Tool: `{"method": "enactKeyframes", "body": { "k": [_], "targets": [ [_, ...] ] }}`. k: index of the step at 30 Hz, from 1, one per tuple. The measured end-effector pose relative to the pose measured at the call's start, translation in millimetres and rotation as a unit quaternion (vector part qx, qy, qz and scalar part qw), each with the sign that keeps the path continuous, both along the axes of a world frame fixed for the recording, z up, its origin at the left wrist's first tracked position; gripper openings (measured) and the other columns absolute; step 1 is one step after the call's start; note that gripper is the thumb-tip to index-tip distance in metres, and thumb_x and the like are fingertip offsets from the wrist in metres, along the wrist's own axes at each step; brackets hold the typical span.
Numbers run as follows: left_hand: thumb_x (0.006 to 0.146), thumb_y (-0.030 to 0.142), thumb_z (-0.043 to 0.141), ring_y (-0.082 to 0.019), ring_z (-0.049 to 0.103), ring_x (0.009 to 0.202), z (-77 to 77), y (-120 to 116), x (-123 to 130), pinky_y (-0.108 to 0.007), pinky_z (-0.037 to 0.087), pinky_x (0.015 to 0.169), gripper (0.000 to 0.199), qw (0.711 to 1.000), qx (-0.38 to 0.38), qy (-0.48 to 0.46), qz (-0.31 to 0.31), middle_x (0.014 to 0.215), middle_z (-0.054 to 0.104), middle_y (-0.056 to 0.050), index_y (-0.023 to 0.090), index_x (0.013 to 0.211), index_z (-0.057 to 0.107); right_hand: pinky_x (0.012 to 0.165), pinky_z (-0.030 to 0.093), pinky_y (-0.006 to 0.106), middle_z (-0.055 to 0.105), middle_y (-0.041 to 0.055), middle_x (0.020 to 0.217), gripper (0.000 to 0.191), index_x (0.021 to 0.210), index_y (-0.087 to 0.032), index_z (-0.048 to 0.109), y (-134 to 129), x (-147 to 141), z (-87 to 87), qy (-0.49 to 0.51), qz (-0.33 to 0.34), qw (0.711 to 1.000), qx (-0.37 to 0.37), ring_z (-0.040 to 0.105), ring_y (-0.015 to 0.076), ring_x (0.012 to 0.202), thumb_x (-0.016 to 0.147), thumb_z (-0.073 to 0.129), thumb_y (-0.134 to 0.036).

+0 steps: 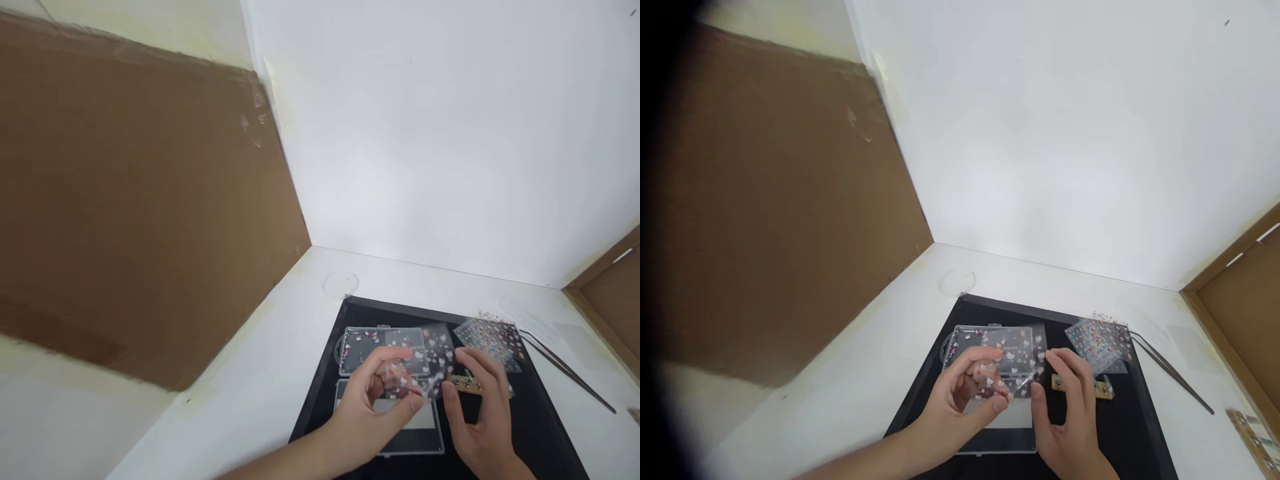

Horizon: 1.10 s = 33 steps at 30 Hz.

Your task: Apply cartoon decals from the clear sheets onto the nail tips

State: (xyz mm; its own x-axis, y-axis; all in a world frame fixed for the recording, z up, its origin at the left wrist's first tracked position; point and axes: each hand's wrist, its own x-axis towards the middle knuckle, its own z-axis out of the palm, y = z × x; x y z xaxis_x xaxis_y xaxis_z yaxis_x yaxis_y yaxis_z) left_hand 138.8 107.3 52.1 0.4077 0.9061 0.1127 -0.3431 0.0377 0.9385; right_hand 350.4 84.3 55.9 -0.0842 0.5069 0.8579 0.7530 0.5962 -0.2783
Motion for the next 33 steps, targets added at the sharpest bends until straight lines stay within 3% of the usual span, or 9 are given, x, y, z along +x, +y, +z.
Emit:
{"method": "enactKeyframes", "body": {
  "k": [2, 8, 14, 17, 21, 28, 33],
  "targets": [
    [0.094, 0.049, 0.092, -0.015, 0.079, 0.098, 2.3, 1, -1, -0.021, 0.062, 0.098, 0.05, 1.0, 0.012, 0.026, -0.002, 0.096, 0.078, -0.003, 0.028, 0.133, 0.068, 0.091, 0.055, 0.042, 0.073, 0.0091, 0.122, 0.059, 0.153, -0.028, 0.062, -2, -1, 0.6, -0.027, -0.005, 0.999, 0.023, 0.068, 0.0271, 0.11, 0.097, 0.069, -0.013],
    [0.092, 0.038, 0.09, -0.017, 0.08, 0.099, 5.4, 4, -5, -0.024, 0.064, 0.1, 0.041, 0.995, 0.07, 0.061, -0.024, 0.104, 0.08, -0.003, 0.027, 0.13, 0.076, 0.091, 0.047, 0.043, 0.081, 0.006, 0.114, 0.034, 0.132, -0.025, 0.074, -6, -4, 12.8, -0.089, 0.018, 0.996, 0.011, 0.067, 0.0258, 0.102, 0.1, 0.063, -0.023],
    [0.107, 0.043, 0.079, -0.012, 0.081, 0.1, 1.1, 1, 1, -0.016, 0.063, 0.099, 0.039, 0.982, 0.171, 0.066, 0.046, 0.105, 0.082, -0.002, 0.024, 0.138, 0.066, 0.082, 0.047, 0.037, 0.079, 0.0038, 0.102, 0.026, 0.122, -0.024, 0.074, -1, -7, 16.4, -0.091, 0.015, 0.996, 0.008, 0.067, 0.0192, 0.089, 0.101, 0.063, -0.012],
    [0.112, 0.046, 0.071, -0.007, 0.08, 0.099, 1.6, 0, 3, -0.008, 0.058, 0.1, 0.036, 0.962, 0.242, 0.081, 0.102, 0.105, 0.082, 0.003, 0.03, 0.142, 0.061, 0.082, 0.048, 0.036, 0.08, 0.0034, 0.099, 0.022, 0.118, -0.022, 0.074, 0, -8, 16.3, -0.093, 0.029, 0.995, 0.012, 0.066, 0.019, 0.089, 0.102, 0.063, -0.011],
    [0.113, 0.049, 0.069, -0.005, 0.079, 0.106, -0.1, 1, 2, -0.004, 0.051, 0.102, 0.03, 0.924, 0.309, 0.136, 0.179, 0.118, 0.081, 0.005, 0.036, 0.139, 0.067, 0.086, 0.046, 0.036, 0.083, 0.0016, 0.102, 0.022, 0.117, -0.022, 0.074, 0, -8, 18.4, -0.097, 0.043, 0.994, 0.011, 0.068, 0.0191, 0.093, 0.102, 0.064, -0.01],
    [0.117, 0.042, 0.06, -0.008, 0.08, 0.106, -5.6, 3, 3, -0.007, 0.051, 0.107, 0.026, 0.85, 0.431, 0.169, 0.251, 0.115, 0.082, -0.001, 0.025, 0.136, 0.067, 0.088, 0.047, 0.037, 0.085, -0.0004, 0.103, 0.016, 0.111, -0.023, 0.076, 1, -7, 20.5, -0.092, 0.075, 0.993, -0.008, 0.07, 0.0173, 0.094, 0.105, 0.065, -0.013],
    [0.118, 0.03, 0.055, -0.014, 0.08, 0.095, 0.9, 9, 3, -0.016, 0.062, 0.098, 0.023, 0.823, 0.492, 0.161, 0.233, 0.104, 0.081, -0.007, 0.018, 0.136, 0.062, 0.081, 0.052, 0.036, 0.085, -0.0014, 0.098, 0.018, 0.11, -0.025, 0.076, 5, -8, 18.8, -0.069, 0.103, 0.992, -0.022, 0.071, 0.0162, 0.088, 0.105, 0.065, -0.011]
  ]
}}
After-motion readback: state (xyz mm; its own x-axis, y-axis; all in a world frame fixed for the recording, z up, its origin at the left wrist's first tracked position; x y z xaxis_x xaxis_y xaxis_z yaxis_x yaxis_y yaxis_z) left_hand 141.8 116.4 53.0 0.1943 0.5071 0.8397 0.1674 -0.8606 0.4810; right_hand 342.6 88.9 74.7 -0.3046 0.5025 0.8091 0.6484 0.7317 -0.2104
